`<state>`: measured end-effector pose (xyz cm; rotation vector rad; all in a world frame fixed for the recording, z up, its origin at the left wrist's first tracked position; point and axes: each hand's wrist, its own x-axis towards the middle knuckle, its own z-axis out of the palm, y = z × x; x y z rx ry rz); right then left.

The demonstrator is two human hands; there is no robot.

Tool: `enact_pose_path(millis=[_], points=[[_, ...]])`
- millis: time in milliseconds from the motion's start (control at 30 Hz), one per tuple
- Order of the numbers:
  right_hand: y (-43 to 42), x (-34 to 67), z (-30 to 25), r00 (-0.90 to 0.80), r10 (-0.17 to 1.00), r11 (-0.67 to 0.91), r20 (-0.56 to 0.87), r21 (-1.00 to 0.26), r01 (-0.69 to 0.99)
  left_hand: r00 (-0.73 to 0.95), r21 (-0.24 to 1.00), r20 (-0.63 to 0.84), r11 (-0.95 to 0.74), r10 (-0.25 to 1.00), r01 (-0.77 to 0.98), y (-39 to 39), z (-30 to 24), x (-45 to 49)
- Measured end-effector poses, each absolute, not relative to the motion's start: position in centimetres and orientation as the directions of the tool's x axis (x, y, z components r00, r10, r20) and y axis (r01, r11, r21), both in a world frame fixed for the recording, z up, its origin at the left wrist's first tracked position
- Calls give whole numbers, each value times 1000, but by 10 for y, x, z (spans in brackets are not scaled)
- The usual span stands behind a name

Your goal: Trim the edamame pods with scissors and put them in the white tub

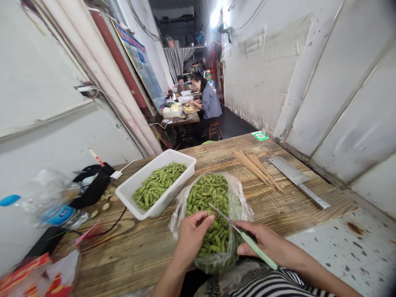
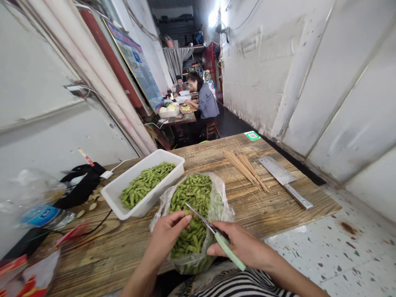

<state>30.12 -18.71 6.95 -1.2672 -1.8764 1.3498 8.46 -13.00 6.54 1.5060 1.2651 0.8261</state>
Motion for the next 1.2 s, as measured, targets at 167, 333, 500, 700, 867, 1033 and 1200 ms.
enact_pose_path(millis=[167,333,500,700,867,1033,1200], points=[[-186,302,68,-448,885,89,-125,-900,427,330,877,67,-214,941,431,-132,67,84],[-186,303,72,-441,887,90,-136,-886,454,367,862,109,-272,924,429,-133,71,85],[-187,304,73,-425,891,55,-159,-892,449,382,849,109,-286,918,443,-135,74,88],[-184,304,57,-396,897,-15,-197,-909,417,359,804,90,-280,929,524,-127,73,78],[-183,307,55,-329,933,-13,-149,-924,382,-33,547,478,-268,878,793,-92,85,20],[-182,305,53,-319,933,-42,-164,-932,359,100,298,625,-355,774,886,-76,89,11],[-182,304,53,-325,933,-37,-155,-939,342,467,272,245,-523,850,808,-95,66,72]])
